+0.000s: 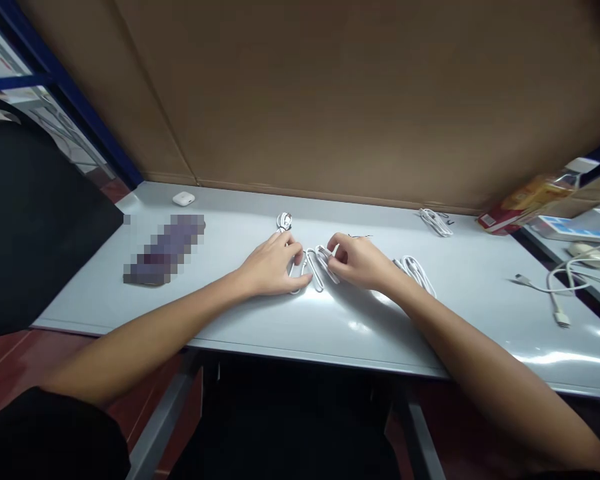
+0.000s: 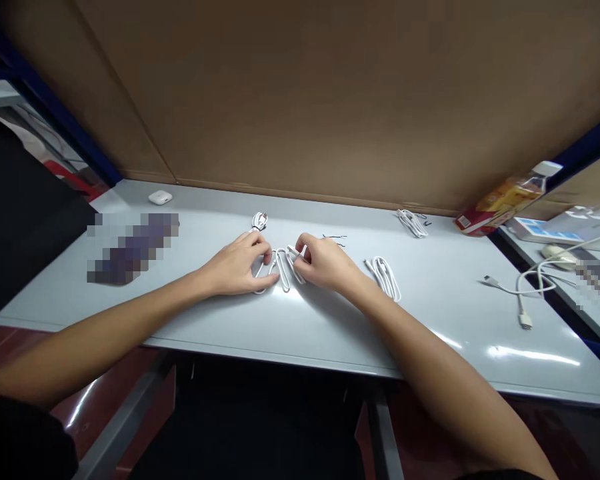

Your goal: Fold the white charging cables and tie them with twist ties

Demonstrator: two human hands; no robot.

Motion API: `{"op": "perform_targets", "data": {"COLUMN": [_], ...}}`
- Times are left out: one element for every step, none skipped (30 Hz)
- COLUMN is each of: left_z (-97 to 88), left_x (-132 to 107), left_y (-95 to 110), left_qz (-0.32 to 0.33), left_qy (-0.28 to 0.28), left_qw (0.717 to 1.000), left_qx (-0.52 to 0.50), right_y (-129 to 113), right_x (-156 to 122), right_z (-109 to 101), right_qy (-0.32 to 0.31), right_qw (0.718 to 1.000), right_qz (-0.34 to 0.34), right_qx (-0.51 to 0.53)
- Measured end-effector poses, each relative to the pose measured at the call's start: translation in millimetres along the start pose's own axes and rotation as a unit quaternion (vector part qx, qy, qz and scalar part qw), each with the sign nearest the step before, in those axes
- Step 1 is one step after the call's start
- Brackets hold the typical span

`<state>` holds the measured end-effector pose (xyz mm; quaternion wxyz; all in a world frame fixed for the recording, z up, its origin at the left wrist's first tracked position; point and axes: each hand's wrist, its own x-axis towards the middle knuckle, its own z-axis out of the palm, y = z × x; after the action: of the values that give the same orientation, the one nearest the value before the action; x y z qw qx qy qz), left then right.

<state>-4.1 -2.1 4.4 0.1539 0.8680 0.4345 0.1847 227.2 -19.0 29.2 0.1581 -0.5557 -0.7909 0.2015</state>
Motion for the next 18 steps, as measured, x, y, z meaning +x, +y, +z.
{"op": "perform_targets", "data": {"left_z": [0.7, 1.3, 1.5, 1.1, 0.1, -1.6, -4.1, -7.2, -10.6, -14.2, -17.5, -20.3, -22.4, -23.5, -23.5, -22.5, -20.5, -17.7], "left_x": [0, -1, 0, 0, 1, 1, 2, 4, 5, 5, 6, 7, 7, 7, 7, 7, 7, 7], "left_y": [0, 1, 1, 1, 0, 0, 0, -1, -1, -2, -3, -3, -4, -5, -6, -7, -7, -8], "left_qz": [-0.01, -0.02, -0.027, -0.028, -0.026, -0.026, -0.034, -0.051, -0.08, -0.116, -0.149, -0.173, -0.187, -0.191, -0.188, -0.18, -0.17, -0.159], "left_qy": [-0.001, -0.001, -0.002, -0.002, -0.003, -0.004, -0.006, -0.007, -0.011, -0.018, -0.027, -0.038, -0.046, -0.052, -0.057, -0.06, -0.065, -0.072], "left_qw": [1.0, 1.0, 1.0, 1.0, 1.0, 0.999, 0.999, 0.997, 0.992, 0.983, 0.971, 0.957, 0.94, 0.924, 0.909, 0.895, 0.885, 0.879], "left_qx": [-0.003, -0.006, -0.009, -0.011, -0.013, -0.021, -0.037, -0.062, -0.098, -0.139, -0.184, -0.232, -0.28, -0.327, -0.369, -0.403, -0.428, -0.445], "right_y": [0, -1, -1, 0, 0, 2, 4, 6, 8, 11, 13, 14, 15, 16, 15, 14, 13, 11], "right_x": [0, 0, 0, 1, 1, 2, 3, 4, 5, 6, 6, 7, 7, 8, 8, 8, 8, 7], "right_z": [0, -1, -2, -3, -5, -7, -9, -12, -15, -18, -21, -23, -25, -27, -27, -25, -23, -18], "right_qy": [0.001, 0.002, 0.005, 0.009, 0.016, 0.027, 0.04, 0.054, 0.068, 0.082, 0.095, 0.105, 0.112, 0.114, 0.106, 0.089, 0.061, 0.024], "right_qw": [1.0, 1.0, 1.0, 1.0, 0.999, 0.998, 0.997, 0.994, 0.99, 0.983, 0.974, 0.965, 0.956, 0.948, 0.941, 0.935, 0.928, 0.92], "right_qz": [0.002, 0.004, 0.007, 0.009, 0.012, 0.017, 0.026, 0.04, 0.058, 0.078, 0.098, 0.113, 0.121, 0.12, 0.112, 0.1, 0.083, 0.066], "right_qx": [0.005, 0.011, 0.018, 0.027, 0.037, 0.049, 0.065, 0.087, 0.114, 0.145, 0.179, 0.212, 0.244, 0.272, 0.3, 0.328, 0.357, 0.386]}}
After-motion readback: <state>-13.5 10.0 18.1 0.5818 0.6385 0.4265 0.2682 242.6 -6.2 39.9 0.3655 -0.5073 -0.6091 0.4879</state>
